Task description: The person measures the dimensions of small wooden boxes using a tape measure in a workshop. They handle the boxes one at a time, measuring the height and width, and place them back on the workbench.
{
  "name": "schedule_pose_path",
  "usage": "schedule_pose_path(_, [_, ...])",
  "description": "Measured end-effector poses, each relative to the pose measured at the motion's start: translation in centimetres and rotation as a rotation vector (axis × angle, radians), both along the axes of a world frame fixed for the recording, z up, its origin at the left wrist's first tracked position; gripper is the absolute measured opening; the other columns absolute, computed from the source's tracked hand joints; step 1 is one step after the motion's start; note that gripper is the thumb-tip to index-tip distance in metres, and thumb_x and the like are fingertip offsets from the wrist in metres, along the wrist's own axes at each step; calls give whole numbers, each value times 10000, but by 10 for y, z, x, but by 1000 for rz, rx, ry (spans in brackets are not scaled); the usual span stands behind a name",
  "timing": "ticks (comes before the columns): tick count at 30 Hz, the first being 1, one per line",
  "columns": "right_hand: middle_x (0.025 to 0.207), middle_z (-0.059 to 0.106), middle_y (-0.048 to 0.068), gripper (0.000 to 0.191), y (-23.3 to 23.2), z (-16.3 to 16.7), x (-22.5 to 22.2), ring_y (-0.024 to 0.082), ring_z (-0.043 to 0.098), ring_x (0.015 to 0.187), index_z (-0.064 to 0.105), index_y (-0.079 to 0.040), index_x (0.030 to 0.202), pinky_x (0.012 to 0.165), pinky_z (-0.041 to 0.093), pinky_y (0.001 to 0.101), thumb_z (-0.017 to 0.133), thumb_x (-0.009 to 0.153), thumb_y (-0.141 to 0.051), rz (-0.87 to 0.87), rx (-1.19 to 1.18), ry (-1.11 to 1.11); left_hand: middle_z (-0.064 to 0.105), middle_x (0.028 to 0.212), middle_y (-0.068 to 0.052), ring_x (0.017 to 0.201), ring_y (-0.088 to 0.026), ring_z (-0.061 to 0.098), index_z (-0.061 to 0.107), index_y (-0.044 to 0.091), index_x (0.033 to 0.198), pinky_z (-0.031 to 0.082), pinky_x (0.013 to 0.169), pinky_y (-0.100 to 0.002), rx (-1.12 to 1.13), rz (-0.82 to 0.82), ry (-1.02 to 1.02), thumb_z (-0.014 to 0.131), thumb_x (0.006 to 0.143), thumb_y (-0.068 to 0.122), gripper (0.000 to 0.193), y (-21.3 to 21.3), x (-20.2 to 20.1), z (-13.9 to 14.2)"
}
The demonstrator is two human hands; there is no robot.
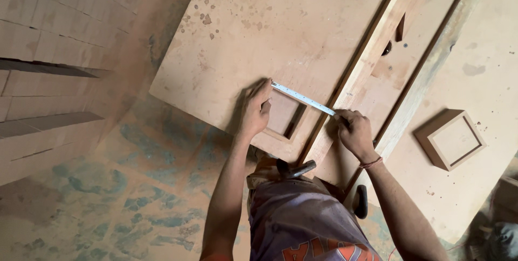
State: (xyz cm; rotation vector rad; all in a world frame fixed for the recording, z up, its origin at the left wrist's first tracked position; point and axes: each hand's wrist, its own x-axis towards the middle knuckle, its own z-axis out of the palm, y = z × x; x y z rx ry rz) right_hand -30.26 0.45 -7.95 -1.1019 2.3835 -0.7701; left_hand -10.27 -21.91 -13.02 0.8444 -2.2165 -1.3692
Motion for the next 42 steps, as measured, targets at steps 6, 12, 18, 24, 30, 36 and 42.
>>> schedule_pose_path(6, [859,715,179,219,-1,-1,-2,314,655,743,748,-11,1097,695,525,421,641,906,-17,7,5,13,525,1539,-184,1437,-350,481,443,56,1542,450,1161,-395,74,-6,37,562,882,-134,697,1,0,0])
schedule_pose_path(12, [788,692,171,190,-4,1,-3,317,645,728,757,-19,1077,688,517,427,649,920,-18,23,22,21,544,1506,-191,1400,-366,506,439,46,1532,454,1146,-410,39,9,18,594,886,-117,685,3,0,-5])
schedule_pose_path(18, [877,726,129,248,-3,0,-2,298,630,784,745,-25,1086,732,504,422,638,866,23,54,-10,89,537,1516,-191,1410,-360,500,455,47,1523,452,1155,-411,-64,9,19,601,879,-118,681,3,1,-8])
schedule_pose_path(24, [979,694,111,224,2,3,7,295,624,828,747,-40,1111,757,477,422,660,907,-5,71,-44,257,535,1531,-166,1421,-341,498,454,68,1534,458,1156,-398,-16,20,16,600,894,-118,682,5,0,-8])
schedule_pose_path(30, [1016,674,97,167,5,0,8,290,626,827,749,-62,1099,766,488,405,689,944,-48,58,-21,280,537,1534,-141,1421,-330,492,445,96,1546,465,1151,-395,-28,30,34,607,883,-121,716,6,2,-9])
schedule_pose_path(36, [996,673,99,212,8,0,12,298,637,838,752,-64,1117,757,512,411,701,912,-53,63,-2,281,535,1539,-144,1425,-335,493,431,110,1561,468,1148,-396,-34,24,28,598,876,-131,745,6,2,-7])
schedule_pose_path(42, [987,676,100,228,9,-4,12,301,647,847,751,-56,1131,759,526,409,706,908,-66,56,6,282,542,1527,-158,1407,-346,503,438,91,1551,462,1142,-411,-78,22,6,607,878,-114,723,6,1,-6])
